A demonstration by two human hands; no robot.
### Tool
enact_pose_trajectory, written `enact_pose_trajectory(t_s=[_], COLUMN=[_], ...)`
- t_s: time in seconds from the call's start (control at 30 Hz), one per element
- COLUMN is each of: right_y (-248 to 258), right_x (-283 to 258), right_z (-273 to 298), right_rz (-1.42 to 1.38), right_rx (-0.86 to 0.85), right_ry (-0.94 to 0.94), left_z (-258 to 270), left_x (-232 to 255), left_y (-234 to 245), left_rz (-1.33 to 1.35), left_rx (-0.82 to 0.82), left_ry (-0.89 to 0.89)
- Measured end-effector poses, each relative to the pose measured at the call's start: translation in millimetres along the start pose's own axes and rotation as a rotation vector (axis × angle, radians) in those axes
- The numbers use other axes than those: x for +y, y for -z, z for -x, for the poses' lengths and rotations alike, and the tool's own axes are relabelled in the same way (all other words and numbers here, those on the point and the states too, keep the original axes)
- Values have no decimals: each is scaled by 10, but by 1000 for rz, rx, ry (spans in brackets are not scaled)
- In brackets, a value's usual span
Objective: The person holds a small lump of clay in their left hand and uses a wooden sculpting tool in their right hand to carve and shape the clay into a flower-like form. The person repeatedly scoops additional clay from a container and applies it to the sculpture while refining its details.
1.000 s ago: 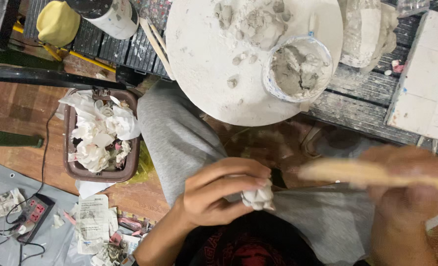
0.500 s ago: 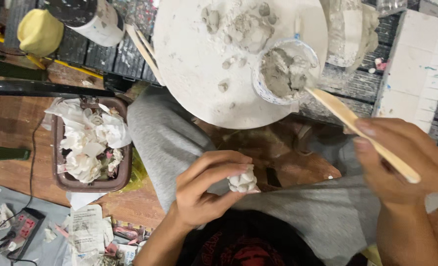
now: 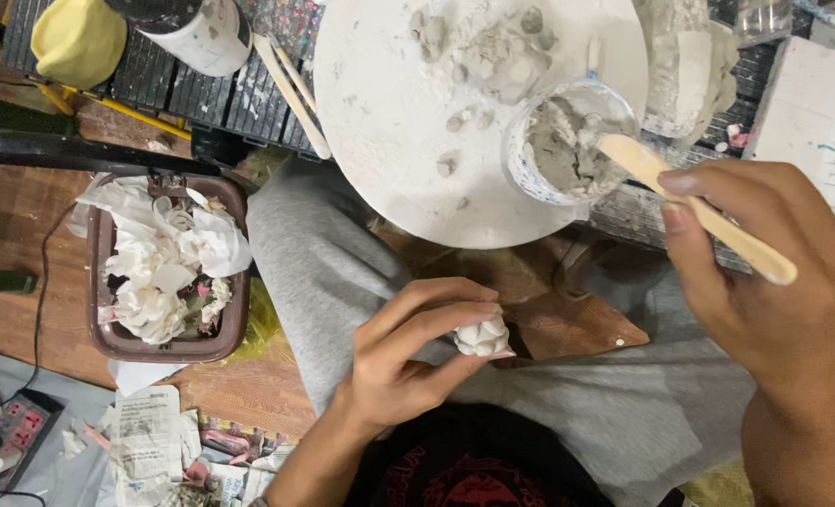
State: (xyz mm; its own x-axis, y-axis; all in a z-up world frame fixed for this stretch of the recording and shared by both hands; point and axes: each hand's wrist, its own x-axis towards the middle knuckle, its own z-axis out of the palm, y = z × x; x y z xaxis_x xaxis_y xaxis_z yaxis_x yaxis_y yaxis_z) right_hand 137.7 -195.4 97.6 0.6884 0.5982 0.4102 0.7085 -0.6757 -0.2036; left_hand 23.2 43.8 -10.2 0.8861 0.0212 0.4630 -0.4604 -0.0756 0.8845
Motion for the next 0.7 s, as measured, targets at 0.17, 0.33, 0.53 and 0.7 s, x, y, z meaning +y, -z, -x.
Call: enact_pose_trajectory(t_s=[0.17,0.33,0.53,0.7], right_y=[-48,-60,-97,-203], right_x=[-72,-12,202,479], right_z=[-102,11,293,637], right_rz=[52,-9,-93,-461], right_rx=[-19,-24,28,92], right_ry=[-8,-67,-169,-247], left_z=[4,-15,-48,-48], left_x=[-5,26,26,8], left_y=[67,77,81,65], left_rz=[-15,-26,-12,-14], left_rx=[12,15,32,28], left_ry=[26,53,26,-6])
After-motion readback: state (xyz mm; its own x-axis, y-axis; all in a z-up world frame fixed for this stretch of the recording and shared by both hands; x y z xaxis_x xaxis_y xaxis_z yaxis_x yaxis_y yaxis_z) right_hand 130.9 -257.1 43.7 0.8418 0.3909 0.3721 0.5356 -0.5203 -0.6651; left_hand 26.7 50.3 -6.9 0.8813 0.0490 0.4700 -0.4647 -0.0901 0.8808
